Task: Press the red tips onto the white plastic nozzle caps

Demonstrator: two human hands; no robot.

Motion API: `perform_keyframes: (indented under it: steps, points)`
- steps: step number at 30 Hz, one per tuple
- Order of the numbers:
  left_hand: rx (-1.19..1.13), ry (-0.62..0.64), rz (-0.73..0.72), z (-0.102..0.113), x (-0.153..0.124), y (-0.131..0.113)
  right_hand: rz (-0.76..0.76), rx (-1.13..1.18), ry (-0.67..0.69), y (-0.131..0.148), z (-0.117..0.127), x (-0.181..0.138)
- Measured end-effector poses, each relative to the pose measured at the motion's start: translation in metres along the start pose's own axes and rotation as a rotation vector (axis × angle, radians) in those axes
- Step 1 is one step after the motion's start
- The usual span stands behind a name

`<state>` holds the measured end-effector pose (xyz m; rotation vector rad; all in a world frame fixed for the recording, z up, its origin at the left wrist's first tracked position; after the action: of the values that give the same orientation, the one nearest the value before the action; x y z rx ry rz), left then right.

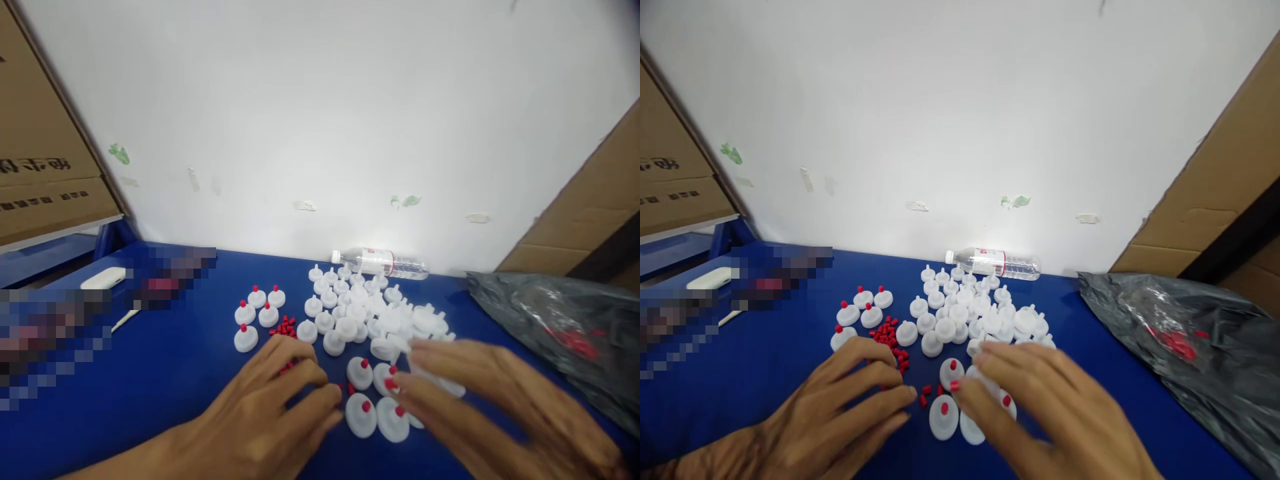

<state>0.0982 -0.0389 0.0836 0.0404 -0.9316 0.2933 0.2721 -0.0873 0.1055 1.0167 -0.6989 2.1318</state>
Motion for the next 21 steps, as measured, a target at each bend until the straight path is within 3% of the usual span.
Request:
perform_keyframes:
  steps: [4,10,14,16,18,20,21]
  points:
    - [0.074,0.098,0.040,-0.006,-0.004,0.014,-0.089,-0.089,0.004,-0.036,0.012,0.018]
    - [0.097,0.160,0.038,-0.017,-0.007,0.015,-0.087,-0.130,0.016,-0.049,0.004,0.014]
    - [0.109,0.152,0.004,-0.017,-0.006,0.013,-0.145,-0.270,-0.045,-0.071,0.027,0.019]
    - [0.118,0.153,0.012,-0.017,-0.006,0.015,-0.269,-0.302,0.014,-0.100,0.042,0.017]
    - [0.128,0.150,0.029,-0.017,-0.007,0.018,-0.379,-0.251,0.192,-0.131,0.048,0.003]
    - [0.141,0.124,0.019,-0.015,-0.007,0.017,-0.463,-0.205,0.362,-0.152,0.052,-0.029]
    - [0.151,0.106,0.002,-0.014,-0.006,0.016,-0.482,-0.177,0.366,-0.156,0.058,-0.046]
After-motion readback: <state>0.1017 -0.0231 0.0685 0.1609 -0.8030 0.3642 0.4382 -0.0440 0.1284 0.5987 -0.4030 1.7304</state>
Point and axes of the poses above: each hand's wrist, its own x-axis towards the middle knuckle, its own z-axis out of the back of the hand, y = z × x, the point moved 9 cm from there along x, towards the middle knuckle, and after that the axes turned 10 degrees about -y, right-handed, at the moved point
